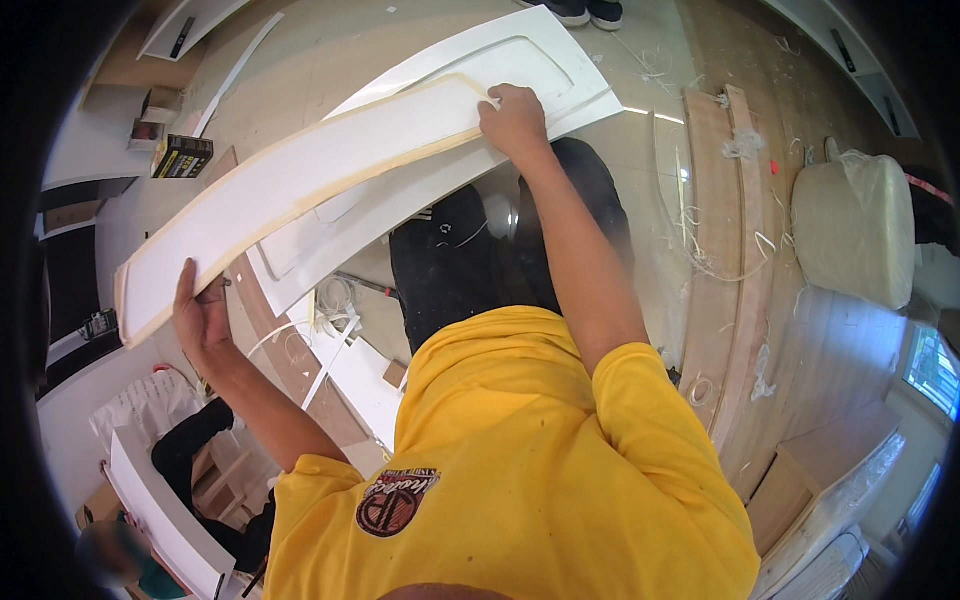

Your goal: The person sits on the floor and uses a utility knife to trim excess material from the edges of white cabinet doors. They handle multiple doors, aligning them and carefully cutting along the contours to remove overhangs.

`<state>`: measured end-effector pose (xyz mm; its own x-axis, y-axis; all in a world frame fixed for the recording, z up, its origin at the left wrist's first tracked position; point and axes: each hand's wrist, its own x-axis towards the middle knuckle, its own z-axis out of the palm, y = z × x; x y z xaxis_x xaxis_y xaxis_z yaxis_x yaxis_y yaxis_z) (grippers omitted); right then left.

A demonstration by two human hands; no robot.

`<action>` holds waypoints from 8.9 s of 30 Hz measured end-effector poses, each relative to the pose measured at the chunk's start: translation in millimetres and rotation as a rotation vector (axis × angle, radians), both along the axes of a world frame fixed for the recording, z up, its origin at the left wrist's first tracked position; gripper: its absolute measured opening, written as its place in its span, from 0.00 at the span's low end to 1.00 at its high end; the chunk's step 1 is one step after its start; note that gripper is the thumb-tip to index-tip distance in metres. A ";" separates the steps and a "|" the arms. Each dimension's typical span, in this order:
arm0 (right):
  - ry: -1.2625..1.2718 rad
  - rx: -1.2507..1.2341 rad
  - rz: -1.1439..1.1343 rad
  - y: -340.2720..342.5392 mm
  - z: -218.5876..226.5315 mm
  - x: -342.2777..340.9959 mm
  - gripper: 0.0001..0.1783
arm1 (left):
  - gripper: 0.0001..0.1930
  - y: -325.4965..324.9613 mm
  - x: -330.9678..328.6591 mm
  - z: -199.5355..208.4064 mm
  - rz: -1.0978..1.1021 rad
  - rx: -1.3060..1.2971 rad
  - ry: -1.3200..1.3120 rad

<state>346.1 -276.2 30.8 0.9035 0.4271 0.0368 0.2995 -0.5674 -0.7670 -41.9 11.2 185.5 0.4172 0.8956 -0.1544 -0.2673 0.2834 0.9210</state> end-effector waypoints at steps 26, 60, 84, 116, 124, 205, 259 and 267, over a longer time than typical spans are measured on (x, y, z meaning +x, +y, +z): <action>-0.407 -0.274 0.097 -66.5 -11.2 49.6 0.26 | 0.32 -66.5 99.2 -165.5 0.017 0.064 0.265; -0.245 -0.324 0.088 -80.4 -3.8 75.3 0.32 | 0.38 -56.0 76.5 -144.2 -0.274 0.380 0.691; 0.047 -0.028 0.101 -39.7 5.0 96.0 0.41 | 0.22 -53.2 40.5 -61.5 -0.028 -0.071 -0.296; -0.220 -0.823 0.232 -40.7 17.5 146.0 0.28 | 0.26 22.1 -0.8 -141.5 -0.143 0.004 0.742; -1.012 -0.213 0.339 -16.6 -12.9 122.6 0.25 | 0.22 32.7 -4.8 -149.8 -0.193 -0.010 0.738; -0.273 -0.443 -0.235 -18.2 -29.1 120.6 0.60 | 0.19 31.1 89.0 -170.7 -0.264 1.349 1.210; -0.627 -0.436 0.765 166.5 -12.1 -118.7 0.28 | 0.22 -46.5 134.7 -188.5 -0.109 1.249 1.231; -0.543 -0.482 0.747 161.4 -6.6 -129.1 0.32 | 0.28 -11.8 86.5 -172.3 -0.113 1.113 1.273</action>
